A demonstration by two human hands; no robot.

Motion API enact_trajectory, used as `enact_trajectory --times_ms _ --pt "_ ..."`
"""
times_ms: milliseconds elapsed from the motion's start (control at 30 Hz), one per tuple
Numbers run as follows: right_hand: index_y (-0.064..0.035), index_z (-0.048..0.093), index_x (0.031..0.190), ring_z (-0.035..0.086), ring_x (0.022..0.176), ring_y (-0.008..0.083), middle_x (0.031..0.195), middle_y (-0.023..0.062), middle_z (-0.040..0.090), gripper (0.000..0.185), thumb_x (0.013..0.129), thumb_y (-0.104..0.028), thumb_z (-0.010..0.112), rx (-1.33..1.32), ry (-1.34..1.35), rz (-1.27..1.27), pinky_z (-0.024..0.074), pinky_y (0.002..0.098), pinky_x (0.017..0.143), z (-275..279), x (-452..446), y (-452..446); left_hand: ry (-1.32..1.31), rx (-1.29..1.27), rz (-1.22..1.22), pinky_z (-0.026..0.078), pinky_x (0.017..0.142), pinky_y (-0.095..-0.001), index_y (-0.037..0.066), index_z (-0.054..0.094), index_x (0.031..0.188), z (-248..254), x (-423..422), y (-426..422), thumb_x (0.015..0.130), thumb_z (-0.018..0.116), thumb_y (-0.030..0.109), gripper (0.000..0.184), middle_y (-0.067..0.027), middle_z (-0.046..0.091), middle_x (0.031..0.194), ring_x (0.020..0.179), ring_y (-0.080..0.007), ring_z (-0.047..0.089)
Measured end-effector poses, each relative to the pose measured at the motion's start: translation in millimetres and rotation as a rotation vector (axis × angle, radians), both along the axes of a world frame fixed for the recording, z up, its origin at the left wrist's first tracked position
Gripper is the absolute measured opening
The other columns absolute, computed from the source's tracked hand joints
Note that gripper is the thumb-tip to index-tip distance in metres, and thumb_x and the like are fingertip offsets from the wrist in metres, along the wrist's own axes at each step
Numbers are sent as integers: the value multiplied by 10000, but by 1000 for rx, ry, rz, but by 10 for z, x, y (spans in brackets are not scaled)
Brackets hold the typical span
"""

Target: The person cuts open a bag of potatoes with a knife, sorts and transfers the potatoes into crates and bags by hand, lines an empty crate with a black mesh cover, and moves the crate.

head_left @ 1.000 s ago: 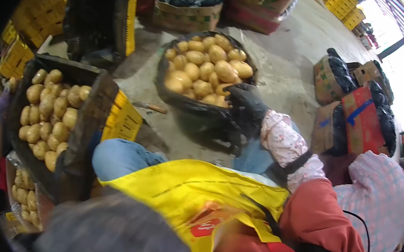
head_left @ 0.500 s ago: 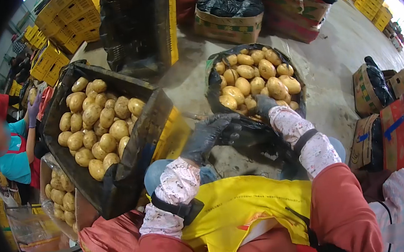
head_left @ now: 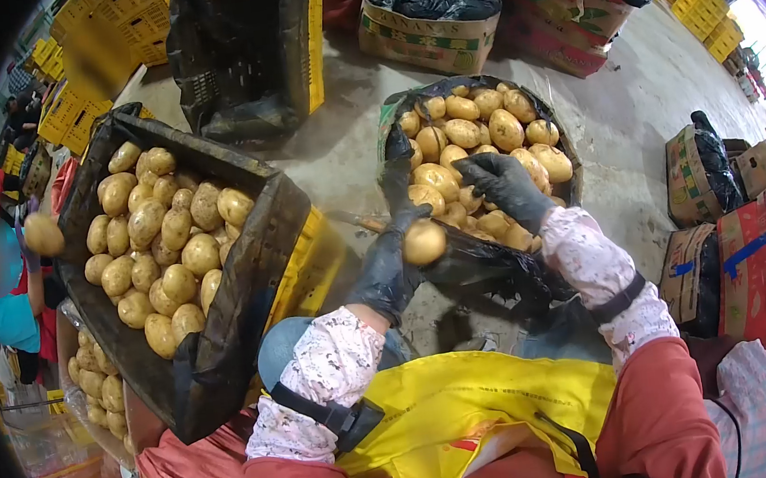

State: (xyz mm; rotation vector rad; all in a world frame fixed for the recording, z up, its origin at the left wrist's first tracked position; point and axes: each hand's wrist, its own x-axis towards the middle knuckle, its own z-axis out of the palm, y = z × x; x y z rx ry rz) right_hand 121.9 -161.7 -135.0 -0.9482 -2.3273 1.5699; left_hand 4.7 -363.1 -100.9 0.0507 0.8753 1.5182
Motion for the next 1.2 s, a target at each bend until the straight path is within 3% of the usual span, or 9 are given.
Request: enact_trajectory --times_ms 67,233,300,367,567,833,933,1067,1200 --pt "-40 596 1146 601 921 241 1062 173 616 334 849 -192 612 530 -171 -73 477 314 822 -138 -64 82 67 -41 44 517 778 -325 85 593 1131 7 -13 13 885 561 322 343 -77 621 1026 894 -163 609" --pt "-124 426 1332 493 1162 321 1303 211 473 668 693 -82 613 901 -530 417 394 388 979 -165 -484 59 72 109 90 497 757 -259 3 642 1017 -202 -30 22 882 575 238 279 -66 654 917 774 -139 619" --pt "-122 520 1216 542 1096 320 1192 186 555 531 699 -147 637 1152 -402 393 441 393 913 -962 -550 503 144 159 54 478 771 -251 -12 658 956 -173 -82 -11 908 537 276 316 -62 663 898 798 -131 612" --pt "-137 600 1014 610 864 305 941 121 607 274 741 -123 606 1187 -403 450 484 409 749 -822 -649 484 177 76 66 470 751 -235 -11 672 949 -127 -99 5 917 524 287 334 -64 671 906 787 -116 600" --pt "-152 646 983 616 861 317 932 140 600 215 782 -151 570 1159 -365 472 510 404 702 -501 -693 360 148 87 52 512 688 -246 -16 647 991 -28 -86 -18 895 589 292 328 -93 678 894 749 -156 641" --pt "-87 566 1107 550 1025 311 1095 139 560 534 603 -132 741 660 -163 2 446 384 897 -120 -107 24 486 189 72 487 706 -255 8 684 924 -258 -124 -53 868 601 137 164 -45 668 848 757 -112 591" --pt "-46 581 1148 605 817 148 969 69 619 419 759 -160 686 -384 170 -88 512 281 718 126 123 -167 825 125 48 481 704 -262 -19 493 1247 -150 -84 -79 786 716 130 534 -61 640 817 749 -105 570" --pt "-67 575 1137 599 756 129 938 54 634 430 847 -384 602 -970 292 -315 501 246 642 391 247 -692 1020 176 82 466 858 -292 -1 402 1346 -38 30 -82 753 753 145 705 -122 596 1112 982 -164 571" --pt "-70 570 1133 623 759 134 929 57 649 444 880 -435 567 -939 296 -155 501 240 648 721 360 -1029 859 290 -59 435 927 -288 10 386 1356 94 96 -149 744 759 135 727 -123 533 1234 1095 -178 527"
